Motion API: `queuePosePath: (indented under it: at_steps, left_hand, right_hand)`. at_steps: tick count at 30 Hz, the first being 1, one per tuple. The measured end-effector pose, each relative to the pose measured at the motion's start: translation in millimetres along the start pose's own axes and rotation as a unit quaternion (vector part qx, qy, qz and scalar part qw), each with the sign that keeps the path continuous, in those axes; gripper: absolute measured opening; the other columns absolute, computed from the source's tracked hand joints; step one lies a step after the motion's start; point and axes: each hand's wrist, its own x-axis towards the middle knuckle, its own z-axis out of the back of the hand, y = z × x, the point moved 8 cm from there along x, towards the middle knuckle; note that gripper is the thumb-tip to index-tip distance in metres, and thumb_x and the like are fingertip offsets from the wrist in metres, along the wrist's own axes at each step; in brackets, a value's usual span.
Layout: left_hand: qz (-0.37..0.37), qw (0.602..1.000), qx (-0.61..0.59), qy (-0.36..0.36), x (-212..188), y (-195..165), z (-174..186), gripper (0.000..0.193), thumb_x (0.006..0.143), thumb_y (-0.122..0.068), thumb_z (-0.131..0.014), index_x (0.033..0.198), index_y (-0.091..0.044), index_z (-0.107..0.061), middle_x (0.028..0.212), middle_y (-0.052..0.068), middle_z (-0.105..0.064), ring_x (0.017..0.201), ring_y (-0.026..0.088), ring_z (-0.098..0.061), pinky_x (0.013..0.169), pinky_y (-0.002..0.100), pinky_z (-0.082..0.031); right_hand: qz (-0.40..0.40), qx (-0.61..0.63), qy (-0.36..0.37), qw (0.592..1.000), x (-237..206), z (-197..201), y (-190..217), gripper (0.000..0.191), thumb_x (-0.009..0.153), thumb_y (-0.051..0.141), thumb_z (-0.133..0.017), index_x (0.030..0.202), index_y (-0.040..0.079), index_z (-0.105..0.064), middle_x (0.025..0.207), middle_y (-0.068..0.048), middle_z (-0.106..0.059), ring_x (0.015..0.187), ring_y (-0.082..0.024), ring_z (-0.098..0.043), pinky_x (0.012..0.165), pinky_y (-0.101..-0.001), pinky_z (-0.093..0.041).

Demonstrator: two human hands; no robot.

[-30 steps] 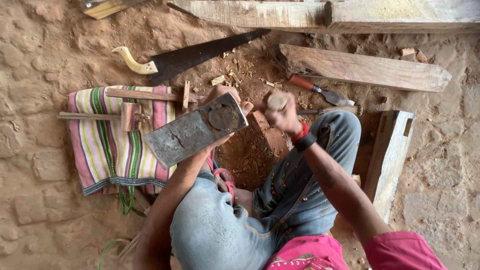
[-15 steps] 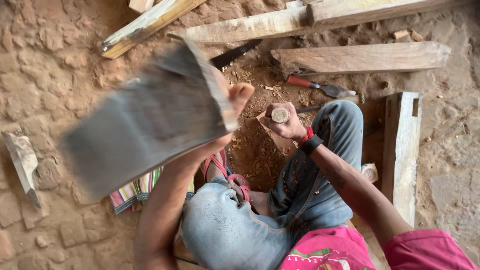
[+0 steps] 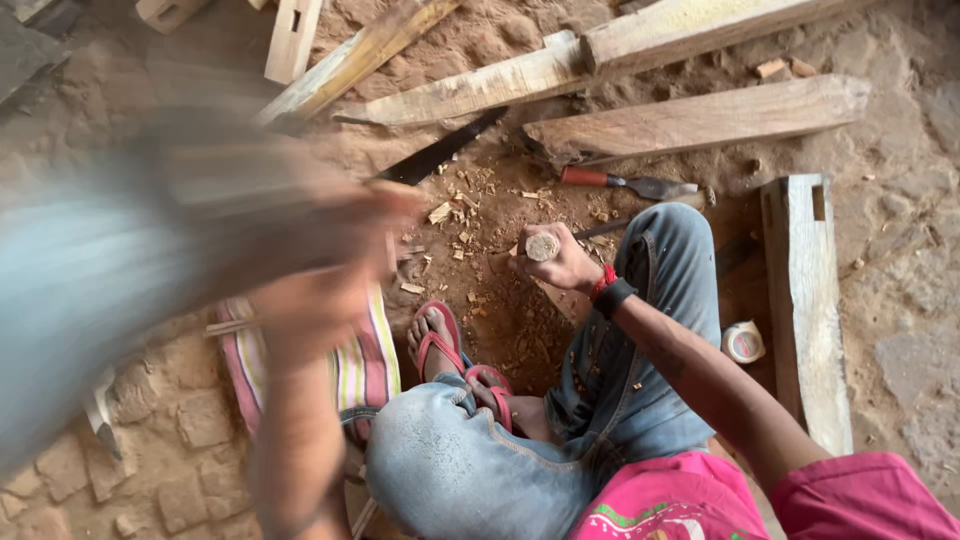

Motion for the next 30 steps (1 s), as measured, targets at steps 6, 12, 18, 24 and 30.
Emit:
queuePosePath:
  at_steps: [6,12,18,24,30]
  left_hand:
    - [-0.049,0.962,-0.213,-0.160,-11.3,30.2,4.7,0.020,0.095,-0.019,-0.068,0.109,-0.005,-0.068,0.088,0.011,-0.070,0.074,0.024,-0.064,0.065,0.036,-0.053]
    - [0.127,0.965,0.162,0.164,-88.1,156.5,-176.0,0.034,0.088,-0.018,-0.076,0.114,0.002,-0.068,0.092,0.022,-0.070,0.082,0.041,-0.069,0.072,0.047,-0.057]
    - [0.167,0.978,0.057,0.114,-34.8,84.5,-84.1,0.022,0.095,-0.026,-0.065,0.103,-0.007,-0.074,0.067,0.000,-0.065,0.056,0.012,-0.060,0.057,0.034,-0.054]
    - [-0.059,0.966,-0.227,-0.112,14.2,13.4,34.3,0.014,0.108,-0.015,-0.057,0.116,-0.006,-0.064,0.086,0.002,-0.058,0.071,0.011,-0.053,0.066,0.028,-0.045]
    - [0.118,0.969,0.155,0.150,-78.4,149.8,-147.2,0.018,0.101,-0.021,-0.063,0.107,-0.005,-0.068,0.081,0.004,-0.063,0.065,0.016,-0.058,0.060,0.033,-0.052]
  right_hand:
    - [0.033,-0.119,-0.052,0.991,-9.2,7.3,-16.5,0.028,0.083,0.019,-0.083,0.095,0.002,-0.064,0.089,-0.009,-0.062,0.083,-0.020,-0.060,0.074,-0.0359,-0.047]
    - [0.117,-0.111,-0.047,0.986,-8.7,5.3,-25.3,0.058,0.084,0.024,-0.080,0.133,0.003,-0.058,0.130,-0.019,-0.063,0.119,-0.027,-0.060,0.107,-0.0411,-0.047]
    - [0.012,-0.109,-0.046,0.993,-7.7,3.9,-32.1,0.054,0.082,0.026,-0.085,0.121,-0.002,-0.061,0.114,-0.018,-0.067,0.103,-0.023,-0.064,0.094,-0.0385,-0.050]
    - [-0.099,-0.128,-0.049,0.986,-13.4,8.2,-55.4,0.061,0.081,0.025,-0.088,0.124,-0.002,-0.056,0.117,-0.018,-0.059,0.104,-0.024,-0.059,0.095,-0.0364,-0.047]
    - [0.116,-0.040,-0.100,0.987,-18.5,9.7,-25.3,0.069,0.078,0.015,-0.081,0.136,0.001,-0.046,0.129,-0.012,-0.057,0.119,-0.019,-0.054,0.103,-0.0333,-0.043]
